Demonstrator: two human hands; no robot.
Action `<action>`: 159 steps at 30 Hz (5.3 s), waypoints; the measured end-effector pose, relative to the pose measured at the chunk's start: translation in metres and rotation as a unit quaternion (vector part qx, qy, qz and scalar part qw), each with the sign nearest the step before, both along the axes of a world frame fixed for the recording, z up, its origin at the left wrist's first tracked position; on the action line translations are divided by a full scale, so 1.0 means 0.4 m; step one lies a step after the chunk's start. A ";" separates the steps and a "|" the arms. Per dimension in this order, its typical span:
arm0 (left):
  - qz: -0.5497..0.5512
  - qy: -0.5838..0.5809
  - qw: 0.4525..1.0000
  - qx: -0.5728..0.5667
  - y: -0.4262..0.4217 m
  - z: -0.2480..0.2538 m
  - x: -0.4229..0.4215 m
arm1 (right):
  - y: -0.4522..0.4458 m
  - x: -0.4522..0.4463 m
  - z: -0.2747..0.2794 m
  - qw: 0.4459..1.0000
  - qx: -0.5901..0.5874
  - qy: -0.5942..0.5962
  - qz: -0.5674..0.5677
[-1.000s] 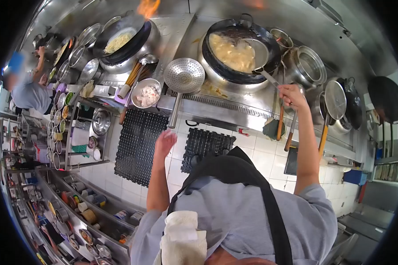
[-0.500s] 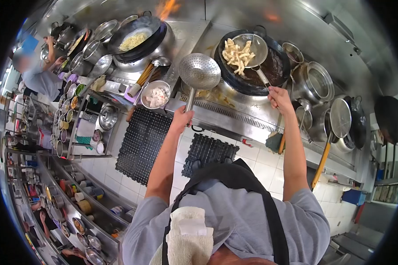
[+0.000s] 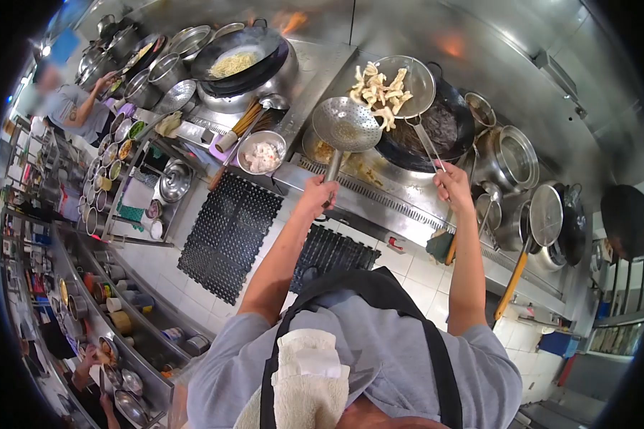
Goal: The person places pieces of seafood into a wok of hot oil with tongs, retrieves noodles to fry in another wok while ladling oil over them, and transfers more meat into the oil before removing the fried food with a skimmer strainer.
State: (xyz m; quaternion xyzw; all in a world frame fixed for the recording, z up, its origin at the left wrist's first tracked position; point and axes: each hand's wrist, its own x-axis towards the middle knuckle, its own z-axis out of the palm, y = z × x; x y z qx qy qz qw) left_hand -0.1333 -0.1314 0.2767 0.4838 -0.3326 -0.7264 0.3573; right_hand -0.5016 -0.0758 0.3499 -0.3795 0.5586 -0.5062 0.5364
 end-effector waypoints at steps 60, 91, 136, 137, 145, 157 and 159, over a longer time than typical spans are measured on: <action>-0.072 -0.427 0.810 -0.395 -0.216 0.264 -0.278 | 0.257 0.042 0.143 0.838 -0.027 0.511 -0.189; 0.044 0.012 0.999 0.023 0.001 -0.250 0.190 | 0.008 -0.152 0.039 0.796 -0.096 0.574 -0.167; -0.101 -0.457 0.852 0.236 1.391 -0.782 0.856 | 0.283 0.619 -0.771 0.795 0.130 0.327 0.494; 0.013 -0.376 0.862 0.341 1.469 -0.737 0.847 | 0.256 0.685 -0.767 0.826 0.160 0.260 0.474; 0.187 -0.191 0.854 0.446 1.606 -0.708 0.963 | -0.126 1.288 -0.673 0.900 0.289 -0.136 0.298; 0.391 -0.302 0.841 0.222 1.295 -0.703 1.613 | -0.598 1.573 -0.682 0.887 0.278 -0.353 0.103; 0.398 -0.303 0.830 0.248 1.213 -0.645 1.662 | -0.620 1.551 -0.704 0.939 0.169 -0.293 0.064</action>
